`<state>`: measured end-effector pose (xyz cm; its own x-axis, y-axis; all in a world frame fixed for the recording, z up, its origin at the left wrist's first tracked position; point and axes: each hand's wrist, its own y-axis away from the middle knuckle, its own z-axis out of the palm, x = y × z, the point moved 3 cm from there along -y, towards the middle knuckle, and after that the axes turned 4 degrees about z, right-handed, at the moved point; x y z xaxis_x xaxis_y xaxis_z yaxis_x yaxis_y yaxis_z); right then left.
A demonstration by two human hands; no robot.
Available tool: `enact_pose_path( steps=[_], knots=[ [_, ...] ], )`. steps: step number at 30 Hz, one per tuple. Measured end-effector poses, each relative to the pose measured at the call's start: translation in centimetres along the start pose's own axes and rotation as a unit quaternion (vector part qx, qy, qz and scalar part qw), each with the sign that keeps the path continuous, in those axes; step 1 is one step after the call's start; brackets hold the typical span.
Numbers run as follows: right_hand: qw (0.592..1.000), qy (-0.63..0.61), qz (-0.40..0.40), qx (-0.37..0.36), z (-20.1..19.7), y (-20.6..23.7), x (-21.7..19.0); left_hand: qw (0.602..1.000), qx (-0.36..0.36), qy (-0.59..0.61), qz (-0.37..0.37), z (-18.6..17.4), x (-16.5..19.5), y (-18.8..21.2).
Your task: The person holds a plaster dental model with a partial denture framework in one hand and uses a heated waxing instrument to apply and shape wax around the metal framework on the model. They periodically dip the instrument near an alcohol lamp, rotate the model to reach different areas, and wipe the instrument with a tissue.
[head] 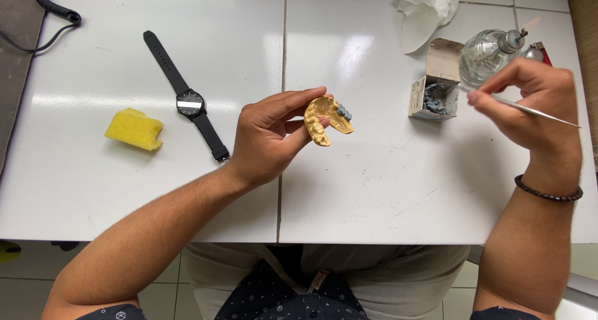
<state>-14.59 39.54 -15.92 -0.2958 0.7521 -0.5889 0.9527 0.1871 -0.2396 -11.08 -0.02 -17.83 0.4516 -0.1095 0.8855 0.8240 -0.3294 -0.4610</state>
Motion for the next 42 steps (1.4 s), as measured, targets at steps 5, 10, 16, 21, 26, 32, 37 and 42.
enact_pose_path(
  steps=[5, 10, 16, 21, 26, 32, 37, 42],
  knots=[
    [0.939, -0.342, 0.000, 0.030, 0.2, -0.1, -3.5, 1.000, -0.020, -0.010, -0.022, 0.1, -0.1, -0.2],
    [0.891, -0.448, -0.048, -0.054, 4.4, 1.5, -8.6, 0.997, -0.055, -0.016, -0.055, 0.4, -0.4, -0.2],
    [0.909, -0.386, -0.074, -0.137, 8.0, 2.7, -12.7, 0.985, -0.136, 0.015, -0.106, 0.7, -0.7, -0.2],
    [0.894, -0.417, -0.027, -0.160, 8.7, 2.9, -13.3, 0.980, -0.178, -0.007, -0.085, 0.7, -0.9, -0.2],
    [0.896, -0.421, -0.004, -0.141, 9.0, 3.4, -13.1, 0.977, -0.199, -0.014, -0.079, 0.8, -1.2, 0.0],
    [0.917, -0.376, 0.005, -0.130, 8.8, 3.5, -13.5, 0.976, -0.205, -0.031, -0.068, 1.1, -1.3, 0.1],
    [0.925, -0.358, 0.009, -0.129, 8.7, 3.3, -14.1, 0.977, -0.201, -0.033, -0.059, 1.1, -1.3, 0.1],
    [0.932, -0.336, -0.003, -0.134, 8.5, 3.3, -14.3, 0.978, -0.199, -0.042, -0.051, 1.1, -1.4, 0.0]
  ],
)
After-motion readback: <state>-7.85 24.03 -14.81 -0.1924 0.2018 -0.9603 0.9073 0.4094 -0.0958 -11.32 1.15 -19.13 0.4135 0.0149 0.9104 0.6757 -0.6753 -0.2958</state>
